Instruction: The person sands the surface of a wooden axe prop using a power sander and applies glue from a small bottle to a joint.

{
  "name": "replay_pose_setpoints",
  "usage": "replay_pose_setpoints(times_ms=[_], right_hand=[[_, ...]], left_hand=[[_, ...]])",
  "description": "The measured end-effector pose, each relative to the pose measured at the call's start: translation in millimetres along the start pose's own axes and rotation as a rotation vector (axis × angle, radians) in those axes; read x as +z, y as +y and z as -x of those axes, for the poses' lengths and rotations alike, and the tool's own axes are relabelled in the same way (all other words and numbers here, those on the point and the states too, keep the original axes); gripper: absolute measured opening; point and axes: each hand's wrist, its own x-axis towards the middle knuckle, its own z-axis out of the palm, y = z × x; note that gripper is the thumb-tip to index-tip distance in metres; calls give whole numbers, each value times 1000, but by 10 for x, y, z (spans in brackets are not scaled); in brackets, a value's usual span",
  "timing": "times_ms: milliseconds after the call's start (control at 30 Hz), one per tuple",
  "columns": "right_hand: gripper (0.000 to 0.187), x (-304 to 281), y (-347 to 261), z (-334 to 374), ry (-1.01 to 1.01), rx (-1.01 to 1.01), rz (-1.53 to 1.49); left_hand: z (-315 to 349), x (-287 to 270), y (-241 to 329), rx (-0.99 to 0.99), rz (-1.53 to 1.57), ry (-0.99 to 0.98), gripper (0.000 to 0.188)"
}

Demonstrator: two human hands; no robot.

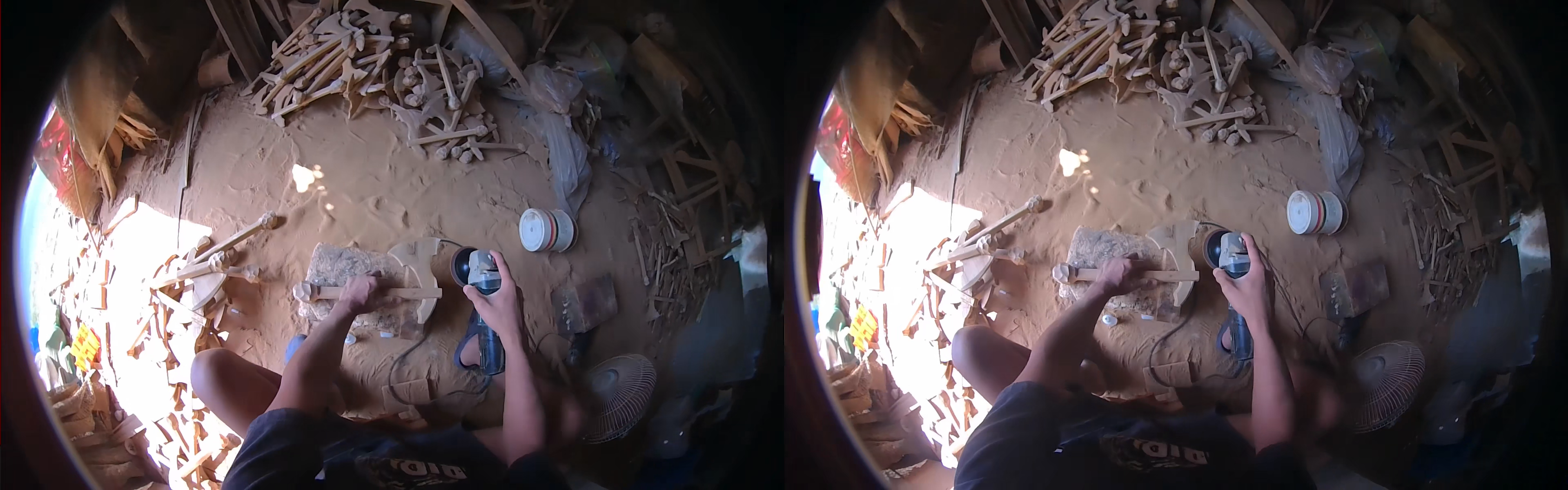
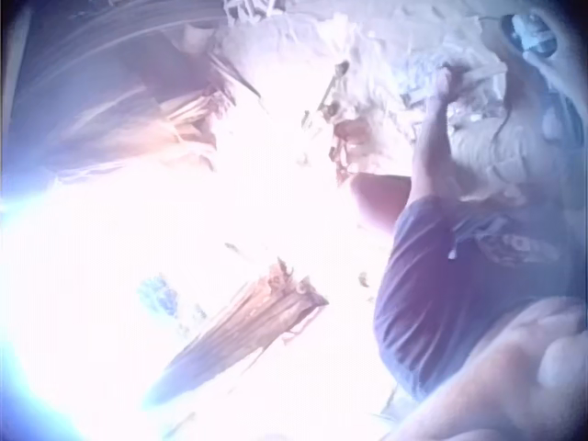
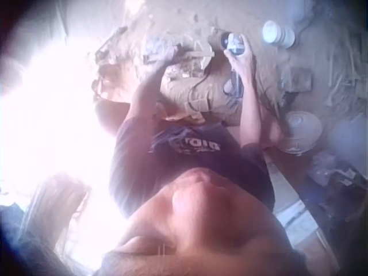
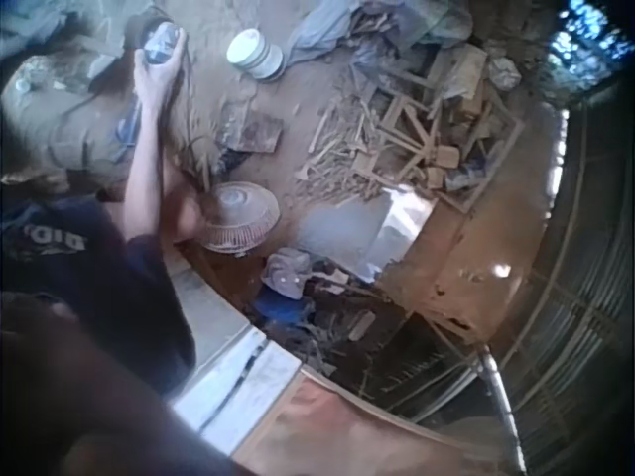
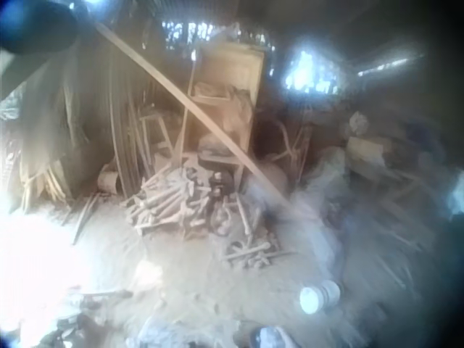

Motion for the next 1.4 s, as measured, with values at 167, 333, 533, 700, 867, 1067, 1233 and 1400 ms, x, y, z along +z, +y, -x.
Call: replay_pose_setpoints(times_ms=[167, 333, 533, 700, 867, 1067, 1233, 1400], right_hand=[[91, 618, -130, -989, -284, -39, 230], [92, 1341, -427, -1603, -597, -35, 568], [89, 1653, -516, -1725, -750, 8, 642], [93, 1687, -447, -1870, -670, 76, 699], [92, 1664, -429, -1826, -753, 42, 639], [91, 1690, -423, -1906, -745, -24, 696], [90, 1692, -508, -1906, -807, -8, 678], [89, 1672, -417, -1890, -807, -38, 673]], left_hand=[[-145, -29, 91, -193, -25, -133, 55], [-162, -7, -64, -170, -41, -150, 55], [-134, 107, -143, -157, -27, -122, 53], [-139, 117, -121, -133, -33, -63, 60], [-144, 66, -97, -188, -39, -140, 53], [-157, -39, -29, -191, -47, -142, 53], [-164, -95, -13, -212, -53, -204, 53], [-141, -2, -30, -198, -43, -146, 54]])
